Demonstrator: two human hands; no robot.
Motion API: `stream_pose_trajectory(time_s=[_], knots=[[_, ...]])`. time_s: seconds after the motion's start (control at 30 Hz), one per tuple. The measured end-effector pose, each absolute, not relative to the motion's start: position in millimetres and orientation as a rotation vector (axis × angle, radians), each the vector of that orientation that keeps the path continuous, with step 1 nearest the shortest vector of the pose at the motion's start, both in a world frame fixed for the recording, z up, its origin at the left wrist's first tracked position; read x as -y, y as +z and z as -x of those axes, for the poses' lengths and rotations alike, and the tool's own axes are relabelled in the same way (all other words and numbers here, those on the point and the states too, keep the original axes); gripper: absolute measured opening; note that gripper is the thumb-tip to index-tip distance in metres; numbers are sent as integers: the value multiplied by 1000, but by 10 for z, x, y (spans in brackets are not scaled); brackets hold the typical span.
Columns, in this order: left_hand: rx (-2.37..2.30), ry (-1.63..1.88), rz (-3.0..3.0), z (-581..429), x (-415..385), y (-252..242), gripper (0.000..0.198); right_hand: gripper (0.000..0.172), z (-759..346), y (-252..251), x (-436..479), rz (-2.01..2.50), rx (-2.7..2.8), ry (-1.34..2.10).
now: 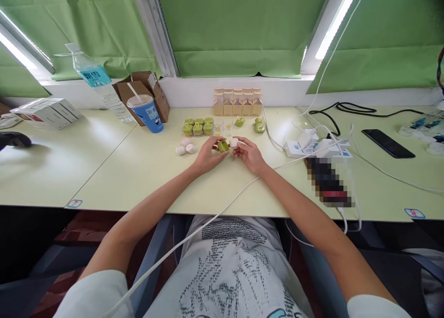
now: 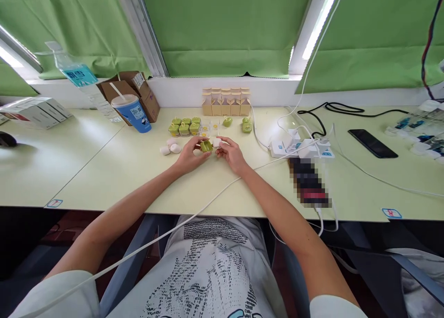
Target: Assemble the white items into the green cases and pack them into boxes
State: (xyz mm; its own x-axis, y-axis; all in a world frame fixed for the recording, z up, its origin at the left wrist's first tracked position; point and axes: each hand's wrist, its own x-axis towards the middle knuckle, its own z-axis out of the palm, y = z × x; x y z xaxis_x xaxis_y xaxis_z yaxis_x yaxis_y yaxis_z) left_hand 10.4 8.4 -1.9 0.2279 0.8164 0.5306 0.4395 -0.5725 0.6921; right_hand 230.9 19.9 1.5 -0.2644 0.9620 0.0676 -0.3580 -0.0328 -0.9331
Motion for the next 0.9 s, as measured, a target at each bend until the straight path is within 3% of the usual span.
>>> stream_pose_trajectory(time_s=[0.13,0.33,0.53,0.9], knots=[[-1134,1296,-2094,-128,-83,-24,47,54,-2331,64,-183,767,1037,1607],[-1108,1295,-2186,-136,-64,-42,45,68,-2311,40,-150,828,1106,1473],[-1129,1275,-2171,-126,-62,-13,45,58,-2252,16,-127,834,1263,1353],[-1075,1286,-2195,-154,-73,-19,46,64,-2293,-68,-203,776,1270,1368]])
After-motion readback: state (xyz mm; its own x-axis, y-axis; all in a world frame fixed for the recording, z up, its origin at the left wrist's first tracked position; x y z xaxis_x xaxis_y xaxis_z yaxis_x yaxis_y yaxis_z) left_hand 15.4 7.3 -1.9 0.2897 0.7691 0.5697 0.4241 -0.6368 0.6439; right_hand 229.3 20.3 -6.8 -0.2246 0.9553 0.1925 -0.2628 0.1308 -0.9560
